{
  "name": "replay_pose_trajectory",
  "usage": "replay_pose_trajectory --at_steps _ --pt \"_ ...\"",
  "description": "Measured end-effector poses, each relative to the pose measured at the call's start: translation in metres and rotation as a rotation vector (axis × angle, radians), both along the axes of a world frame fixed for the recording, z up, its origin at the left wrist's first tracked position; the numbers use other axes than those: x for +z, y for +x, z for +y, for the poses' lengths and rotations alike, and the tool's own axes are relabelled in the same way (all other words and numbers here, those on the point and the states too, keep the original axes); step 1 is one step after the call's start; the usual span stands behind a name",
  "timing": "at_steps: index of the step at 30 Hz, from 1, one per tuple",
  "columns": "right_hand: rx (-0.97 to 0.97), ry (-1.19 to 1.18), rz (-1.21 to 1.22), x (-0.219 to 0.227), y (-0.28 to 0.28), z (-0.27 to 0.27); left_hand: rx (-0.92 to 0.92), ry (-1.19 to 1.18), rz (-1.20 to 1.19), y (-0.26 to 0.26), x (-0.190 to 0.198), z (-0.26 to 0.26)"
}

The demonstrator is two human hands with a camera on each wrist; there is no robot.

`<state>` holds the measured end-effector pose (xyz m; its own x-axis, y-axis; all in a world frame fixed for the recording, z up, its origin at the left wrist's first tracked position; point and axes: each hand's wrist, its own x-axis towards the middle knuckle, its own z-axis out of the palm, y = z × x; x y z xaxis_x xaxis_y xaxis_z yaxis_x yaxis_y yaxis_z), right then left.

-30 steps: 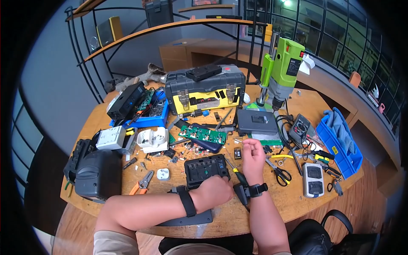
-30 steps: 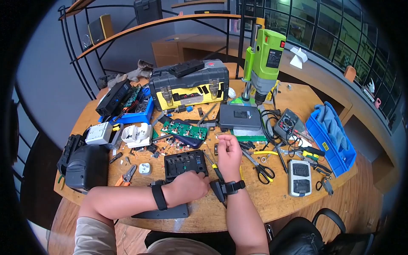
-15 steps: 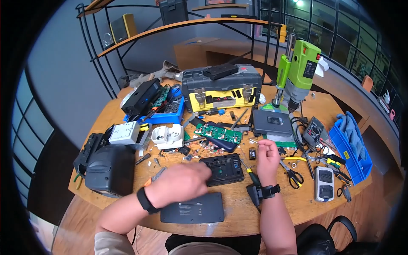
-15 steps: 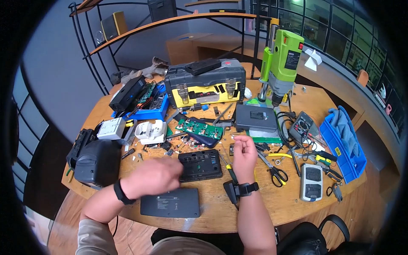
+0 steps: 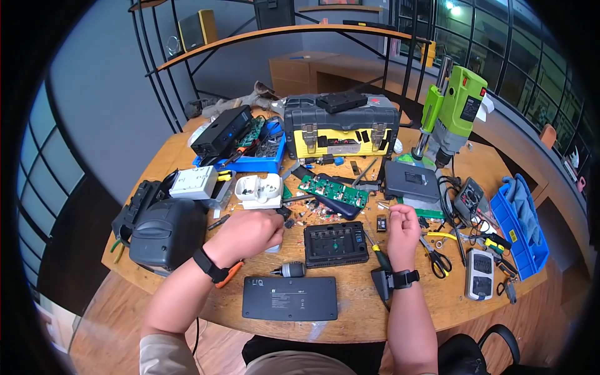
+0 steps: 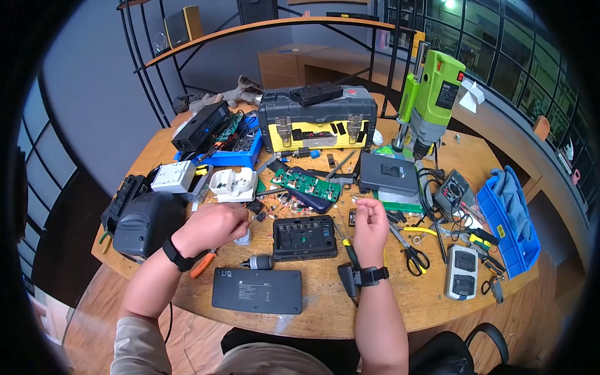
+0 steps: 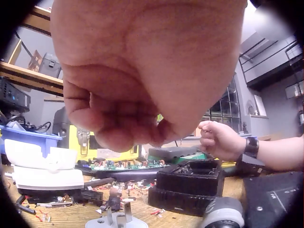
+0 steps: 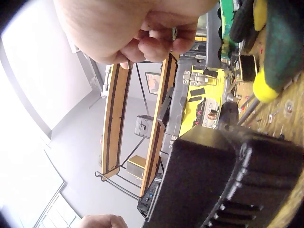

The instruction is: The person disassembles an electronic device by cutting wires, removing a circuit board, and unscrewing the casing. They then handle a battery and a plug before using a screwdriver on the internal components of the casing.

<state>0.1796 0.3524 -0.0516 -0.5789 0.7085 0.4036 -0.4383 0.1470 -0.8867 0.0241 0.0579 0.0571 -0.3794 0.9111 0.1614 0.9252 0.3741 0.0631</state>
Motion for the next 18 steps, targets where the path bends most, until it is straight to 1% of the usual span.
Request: replay_pose_trajectory --at_steps 4,8,14,18 --pt "-0.013 0.019 -0.023 0.001 0.0 0.0 -0.017 -0.001 0.045 -0.005 -0.003 0.009" --pt "-0.019 0.026 -0.016 0.001 -0.001 -0.001 -0.037 -0.001 0.028 -0.014 -0.007 0.018" --pt "0.02 -0.019 0.009 0.003 0.001 -0.003 -0.071 -0.011 0.044 -0.016 -0.01 0.034" --pt "0.018 0.002 -0.008 0.003 0.001 -0.003 -0.145 0.029 0.052 -0.02 -0.017 0.041"
